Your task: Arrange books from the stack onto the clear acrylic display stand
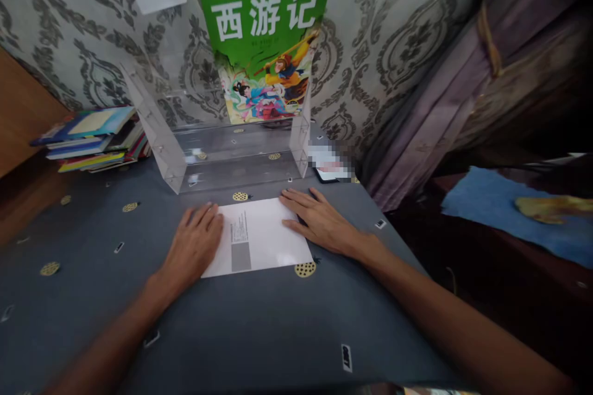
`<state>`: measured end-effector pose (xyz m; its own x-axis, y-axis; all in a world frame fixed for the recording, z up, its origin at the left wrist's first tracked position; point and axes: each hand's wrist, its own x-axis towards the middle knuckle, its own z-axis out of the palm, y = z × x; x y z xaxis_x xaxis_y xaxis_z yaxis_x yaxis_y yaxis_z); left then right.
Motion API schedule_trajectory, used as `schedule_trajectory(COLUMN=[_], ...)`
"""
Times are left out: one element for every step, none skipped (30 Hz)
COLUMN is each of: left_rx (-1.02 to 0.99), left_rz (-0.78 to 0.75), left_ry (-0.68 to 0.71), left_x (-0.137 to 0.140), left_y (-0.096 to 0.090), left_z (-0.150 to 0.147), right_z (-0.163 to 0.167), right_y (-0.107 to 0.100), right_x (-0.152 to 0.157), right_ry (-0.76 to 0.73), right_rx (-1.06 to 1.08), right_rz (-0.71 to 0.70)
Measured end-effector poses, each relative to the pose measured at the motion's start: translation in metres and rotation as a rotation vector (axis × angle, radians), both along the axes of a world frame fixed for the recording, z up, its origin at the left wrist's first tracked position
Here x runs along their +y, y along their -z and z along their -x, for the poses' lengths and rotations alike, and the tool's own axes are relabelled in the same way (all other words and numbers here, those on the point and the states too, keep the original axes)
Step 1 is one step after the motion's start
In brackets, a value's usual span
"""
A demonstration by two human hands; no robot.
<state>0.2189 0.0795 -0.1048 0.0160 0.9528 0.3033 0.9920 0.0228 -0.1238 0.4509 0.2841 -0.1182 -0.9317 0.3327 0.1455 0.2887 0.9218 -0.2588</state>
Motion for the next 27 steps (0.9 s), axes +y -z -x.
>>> schedule_trajectory(left_rx=[-0.003,-0.01,-0.016,-0.02,-0.018,-0.01,0.003,0.023,0.045,0.065,0.081,0.091,0.093,0.089,0.082,0.074,0.068,0.061,0.054,0.046,0.038,0.032,0.029,0.028,0.029,0.031,0.032], left_rz=[0.009,0.03,0.061,0.089,0.113,0.127,0.133,0.137,0.138,0.141,0.146,0.153,0.166,0.186,0.213,0.249,0.287,0.326,0.361,0.392,0.419,0.441,0.462,0.481,0.497,0.507,0.514], left_ry=[0.047,0.102,0.156,0.193,0.211,0.217,0.216,0.214,0.217,0.222,0.231,0.241,0.252,0.263,0.274,0.285,0.296,0.304,0.306,0.305,0.301,0.297,0.294,0.292,0.293,0.294,0.294], left_x=[-0.002,-0.004,-0.005,-0.007,-0.008,-0.008,-0.008,-0.007,-0.007,-0.006,-0.006,-0.005,-0.005,-0.005,-0.005,-0.004,-0.004,-0.004,-0.003,-0.003,-0.003,-0.003,-0.003,-0.003,-0.004,-0.004,-0.005], left_y=[-0.002,-0.004,-0.005,-0.005,-0.004,-0.003,-0.001,0.002,0.004,0.006,0.007,0.007,0.006,0.003,-0.001,-0.005,-0.011,-0.016,-0.022,-0.027,-0.031,-0.034,-0.036,-0.037,-0.037,-0.037,-0.036], left_z=[-0.008,-0.016,-0.024,-0.032,-0.038,-0.043,-0.047,-0.048,-0.049,-0.048,-0.047,-0.046,-0.045,-0.044,-0.043,-0.043,-0.043,-0.043,-0.044,-0.045,-0.047,-0.049,-0.051,-0.053,-0.055,-0.058,-0.06], right_z=[0.0,0.0,0.0,0.001,0.001,0.001,0.001,0.001,0.0,0.0,0.0,0.0,0.0,0.0,0.0,0.0,0.0,0.0,0.0,0.0,0.0,0.0,0.0,0.0,0.0,-0.001,-0.001], right_y=[0.0,0.001,0.001,0.001,0.002,0.002,0.002,0.002,0.003,0.003,0.003,0.003,0.004,0.004,0.004,0.004,0.004,0.003,0.002,0.001,0.0,-0.002,-0.003,-0.004,-0.005,-0.005,-0.006], right_x=[-0.001,-0.002,-0.003,-0.003,-0.004,-0.004,-0.003,-0.003,-0.003,-0.002,-0.002,-0.001,-0.001,-0.001,-0.001,-0.001,-0.001,-0.001,-0.002,-0.002,-0.003,-0.004,-0.004,-0.005,-0.005,-0.005,-0.005], right_ry=[0.003,0.004,0.004,0.003,0.003,0.002,0.002,0.002,0.004,0.004,0.004,0.003,0.001,0.0,-0.001,-0.001,0.001,0.004,0.007,0.011,0.014,0.016,0.018,0.019,0.02,0.02,0.018], right_rx=[-0.004,-0.005,-0.005,-0.002,0.005,0.012,0.017,0.019,0.019,0.018,0.02,0.026,0.035,0.045,0.053,0.057,0.059,0.059,0.059,0.058,0.057,0.053,0.049,0.047,0.046,0.047,0.051], right_rz=[-0.002,-0.006,-0.009,-0.011,-0.013,-0.014,-0.013,-0.012,-0.01,-0.007,-0.004,-0.002,0.001,0.004,0.007,0.01,0.014,0.018,0.022,0.025,0.028,0.031,0.033,0.036,0.039,0.042,0.044])
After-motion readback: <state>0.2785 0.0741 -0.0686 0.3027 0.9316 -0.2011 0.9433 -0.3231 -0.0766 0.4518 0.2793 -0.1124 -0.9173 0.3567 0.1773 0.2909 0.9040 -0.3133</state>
